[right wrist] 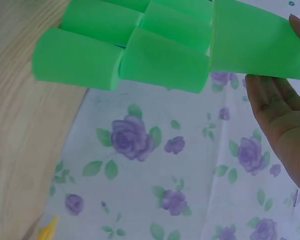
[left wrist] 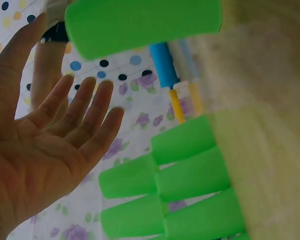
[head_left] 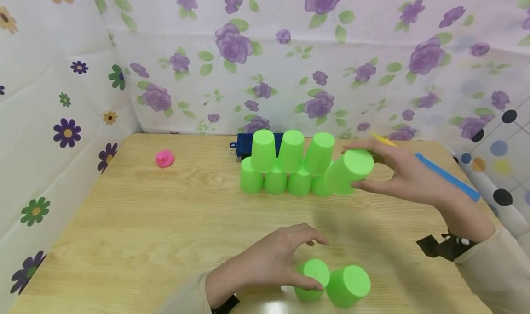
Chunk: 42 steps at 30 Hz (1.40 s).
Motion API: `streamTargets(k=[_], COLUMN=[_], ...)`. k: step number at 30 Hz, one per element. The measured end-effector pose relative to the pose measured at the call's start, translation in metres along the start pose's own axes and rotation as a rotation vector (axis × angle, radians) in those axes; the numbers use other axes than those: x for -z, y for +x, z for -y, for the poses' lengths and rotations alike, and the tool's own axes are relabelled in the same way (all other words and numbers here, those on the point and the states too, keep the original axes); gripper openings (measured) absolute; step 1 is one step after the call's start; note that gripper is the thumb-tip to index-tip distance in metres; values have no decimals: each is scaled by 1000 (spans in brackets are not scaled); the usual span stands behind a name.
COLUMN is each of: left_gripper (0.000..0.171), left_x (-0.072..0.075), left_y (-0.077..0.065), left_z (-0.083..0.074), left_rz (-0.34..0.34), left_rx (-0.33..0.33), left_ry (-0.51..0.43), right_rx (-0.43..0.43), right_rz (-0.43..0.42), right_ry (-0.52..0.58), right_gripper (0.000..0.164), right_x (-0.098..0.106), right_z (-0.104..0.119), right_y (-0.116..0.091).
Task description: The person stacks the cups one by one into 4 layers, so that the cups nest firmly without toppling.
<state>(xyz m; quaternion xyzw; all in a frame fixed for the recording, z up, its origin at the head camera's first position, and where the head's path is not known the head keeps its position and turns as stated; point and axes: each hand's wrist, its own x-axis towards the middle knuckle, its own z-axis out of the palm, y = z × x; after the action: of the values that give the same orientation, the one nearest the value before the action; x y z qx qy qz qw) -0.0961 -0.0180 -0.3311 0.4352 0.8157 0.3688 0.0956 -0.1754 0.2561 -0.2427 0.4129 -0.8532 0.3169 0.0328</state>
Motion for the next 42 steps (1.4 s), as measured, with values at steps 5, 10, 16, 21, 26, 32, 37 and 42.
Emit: streamTargets(k=[5,10,16,21,26,32,37,42], left_gripper=[61,56,47,45,47,50,56,58], left_x=[-9,-14,-16,-15,-14,-14,-12,-12], left_y=[1,1,3,3,3,7,4,1], left_z=[1,0,0,-1,-1,-5,-5,-4], left_rz=[-6,61,105,114,117,131,148,149], left_rx=[10,42,38,52,79,96,92,73], left_ry=[0,8,81,46,52,163,163,147], right_rx=[47,-80,-233,-220,-247,-295,-309,-329], right_rz=[-4,-94,-258,-301,-278,-242,-223,-220], right_ry=[76,230,275,252,189,175,152,170], right_gripper=[72,71,68,68,68,68,67,66], right_x=[7,7,0,-7,-11,-12,-16,-19], right_z=[0,0,2,3,1,-3,-5,-9], right_y=[21,45,69,85,99,102,104,107])
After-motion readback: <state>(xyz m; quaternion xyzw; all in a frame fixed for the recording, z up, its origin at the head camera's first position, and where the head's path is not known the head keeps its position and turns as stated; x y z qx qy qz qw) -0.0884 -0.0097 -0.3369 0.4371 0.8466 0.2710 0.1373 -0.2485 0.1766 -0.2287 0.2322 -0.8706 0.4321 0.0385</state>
